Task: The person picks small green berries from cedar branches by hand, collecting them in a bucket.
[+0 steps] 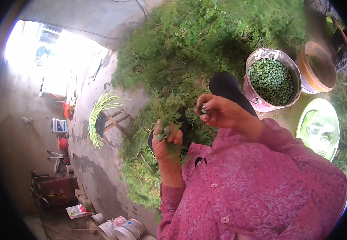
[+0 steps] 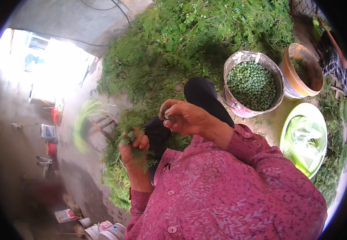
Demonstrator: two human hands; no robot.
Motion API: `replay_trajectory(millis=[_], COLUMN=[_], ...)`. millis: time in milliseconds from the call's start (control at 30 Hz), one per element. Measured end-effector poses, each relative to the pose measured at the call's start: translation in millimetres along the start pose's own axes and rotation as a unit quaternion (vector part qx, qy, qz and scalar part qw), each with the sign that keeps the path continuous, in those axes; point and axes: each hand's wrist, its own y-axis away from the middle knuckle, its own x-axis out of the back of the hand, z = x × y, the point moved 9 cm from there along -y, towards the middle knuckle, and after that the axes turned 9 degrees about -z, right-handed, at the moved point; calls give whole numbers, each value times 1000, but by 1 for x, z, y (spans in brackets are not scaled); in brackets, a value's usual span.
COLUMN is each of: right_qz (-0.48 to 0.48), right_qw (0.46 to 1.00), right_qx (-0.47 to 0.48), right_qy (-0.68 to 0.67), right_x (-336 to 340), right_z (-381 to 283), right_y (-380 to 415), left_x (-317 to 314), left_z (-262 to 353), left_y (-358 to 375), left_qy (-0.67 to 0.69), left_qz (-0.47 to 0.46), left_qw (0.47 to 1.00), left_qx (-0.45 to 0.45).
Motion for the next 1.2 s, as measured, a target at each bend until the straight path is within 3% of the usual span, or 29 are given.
replay_trajectory(millis=[33, 100, 167, 200, 267, 300, 333, 400, 533, 600, 633, 667, 700, 767, 867, 900, 933, 967, 1000, 1033, 1067, 1133, 1167, 1200], right_qz=[26, 52, 65, 65, 29, 35, 34, -1, -15, 24, 24, 62, 97, 127, 167, 209, 287, 332, 369, 391, 392, 409, 407, 399], right_qw=[999, 995, 959, 959, 875, 839, 839, 680, 628, 606, 606, 776, 895, 906, 878, 833, 742, 705, 632, 461, 458, 123, 123, 238], right_qx=[-35, -68, -96, -96, 48, 92, 90, 174, 151, 181, 180, 67, -52, -29, 214, 242, 279, 279, 253, 197, 196, -21, -21, -15], right_qy=[21, 42, 257, 258, 481, 535, 535, 712, 764, 774, 774, 624, 433, 403, 393, 451, 538, 562, 632, 772, 773, 904, 905, 885], right_x=[-5, -11, -15, -16, -34, -38, -36, -59, -59, -60, -65, -42, -29, -37, -29, -26, -19, -5, 12, 27, 46, 64, 67, 71], right_z=[2, 5, 4, 8, -8, -9, -8, -12, -5, -10, -14, -15, -5, -34, -112, -139, -164, -181, -195, -204, -202, -190, -194, -195], right_y=[1, 1, -3, -6, -12, -11, -12, -8, -9, -8, -7, -10, -6, 8, 45, 69, 97, 119, 134, 148, 168, 177, 176, 168], left_x=[6, 10, 19, 17, 18, 17, 17, 15, 15, 17, 20, 23, 32, 34, 23, 26, 24, 18, 18, 16, 14, 8, 8, 9], left_z=[1, -4, -7, -8, -4, -6, -4, -3, -7, -6, -9, -11, -8, -15, -18, -18, -23, -27, -29, -30, -32, -34, -34, -35], left_y=[0, -1, -2, -2, 1, 1, 1, 2, 5, 7, 7, 6, 6, -1, 0, 0, -3, -5, -7, -9, -10, -14, -14, -14], left_qy=[-54, -79, -99, -98, -163, -163, -195, -227, -206, -204, -210, -216, -216, -84, 20, 22, 74, 125, 128, 149, 171, 163, 152, 150], left_qz=[59, 88, 109, 109, 142, 144, 154, 166, 190, 187, 173, 159, 160, 56, 83, 84, 47, 9, 7, 2, -3, 5, 19, 21], left_qw=[997, 993, 989, 989, 976, 976, 968, 958, 960, 961, 962, 963, 963, 994, 995, 995, 994, 989, 988, 986, 983, 984, 986, 986], left_qx=[-11, -14, -19, -20, -27, -30, -43, -57, -33, -24, 0, 23, 23, 39, 59, 56, 70, 84, 83, 77, 72, 71, 69, 69])
